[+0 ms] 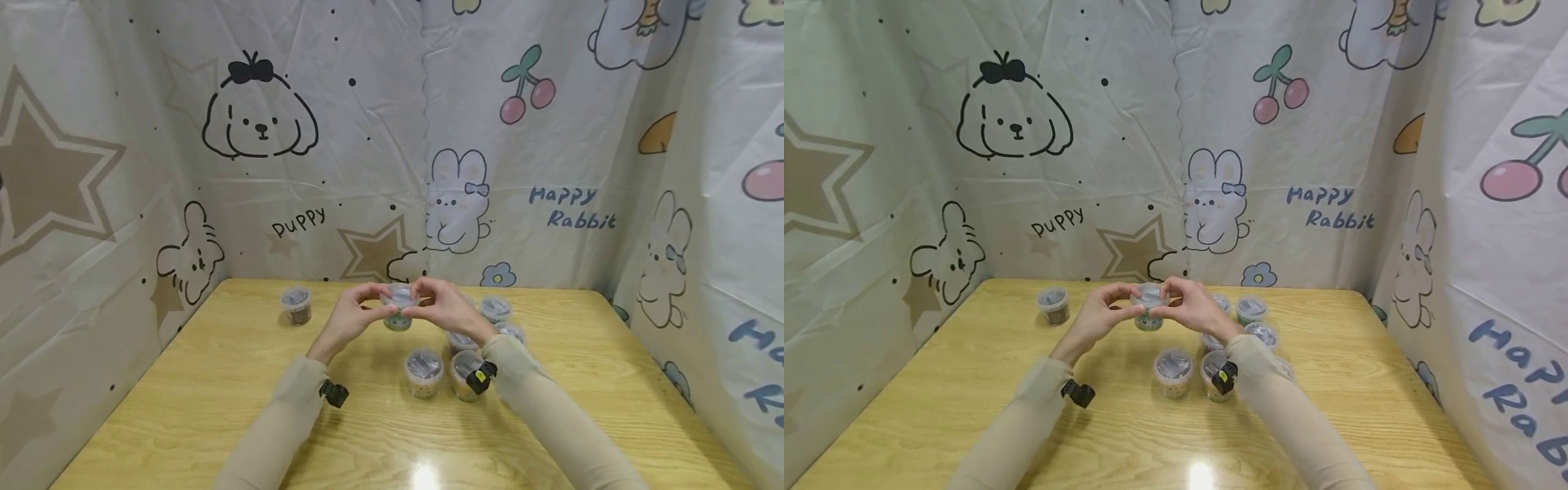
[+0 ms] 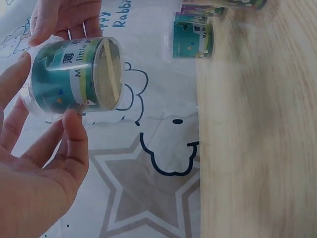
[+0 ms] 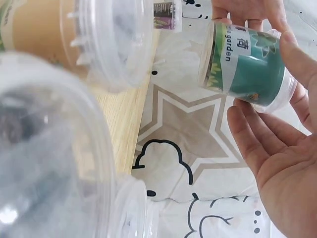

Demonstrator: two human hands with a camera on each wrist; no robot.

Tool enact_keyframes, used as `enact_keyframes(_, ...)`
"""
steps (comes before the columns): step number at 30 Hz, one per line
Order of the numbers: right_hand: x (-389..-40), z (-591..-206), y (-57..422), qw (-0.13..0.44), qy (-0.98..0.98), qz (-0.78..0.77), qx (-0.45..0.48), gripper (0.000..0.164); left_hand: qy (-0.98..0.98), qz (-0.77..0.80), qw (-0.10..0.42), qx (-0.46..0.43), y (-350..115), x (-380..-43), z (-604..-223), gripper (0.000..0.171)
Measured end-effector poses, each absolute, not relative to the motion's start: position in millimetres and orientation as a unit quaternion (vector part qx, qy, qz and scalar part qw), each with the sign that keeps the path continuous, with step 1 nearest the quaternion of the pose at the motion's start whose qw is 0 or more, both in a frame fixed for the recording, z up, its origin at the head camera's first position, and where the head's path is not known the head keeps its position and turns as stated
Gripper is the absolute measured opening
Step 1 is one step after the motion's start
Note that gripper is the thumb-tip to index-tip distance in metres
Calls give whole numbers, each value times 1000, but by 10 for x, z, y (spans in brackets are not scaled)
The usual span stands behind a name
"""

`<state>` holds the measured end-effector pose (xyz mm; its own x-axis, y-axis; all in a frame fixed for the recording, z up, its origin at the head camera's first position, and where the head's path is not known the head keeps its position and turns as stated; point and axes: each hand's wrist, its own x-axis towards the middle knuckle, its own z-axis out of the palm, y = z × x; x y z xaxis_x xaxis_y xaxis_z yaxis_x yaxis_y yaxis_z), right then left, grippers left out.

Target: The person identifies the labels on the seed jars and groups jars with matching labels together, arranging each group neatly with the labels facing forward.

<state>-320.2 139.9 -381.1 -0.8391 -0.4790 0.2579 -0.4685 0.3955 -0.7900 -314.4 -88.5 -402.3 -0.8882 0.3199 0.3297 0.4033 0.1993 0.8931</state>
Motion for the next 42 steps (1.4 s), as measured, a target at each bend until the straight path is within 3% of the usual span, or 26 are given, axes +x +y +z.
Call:
enact_keyframes(7, -3205, -3838, 1476, -1, 861, -429, -274, 27, -787, -550, 12, -280, -879, -3196, -4018, 23)
enact_keyframes(18, -3206, -3824, 1514, -11, 899, -341, -276, 29, -810, -503, 65, -293, -715, -3259, -4187, 23)
enact_keyframes(33, -3280, -3949, 1603, 22, 940, -194, -280, 29, -819, -486, -13, -303, -524, -3302, -4424, 23)
enact_keyframes(42, -3320, -3956, 1596, 27, 942, -165, -290, 28, -846, -444, -10, -294, -489, -3334, -4471, 22)
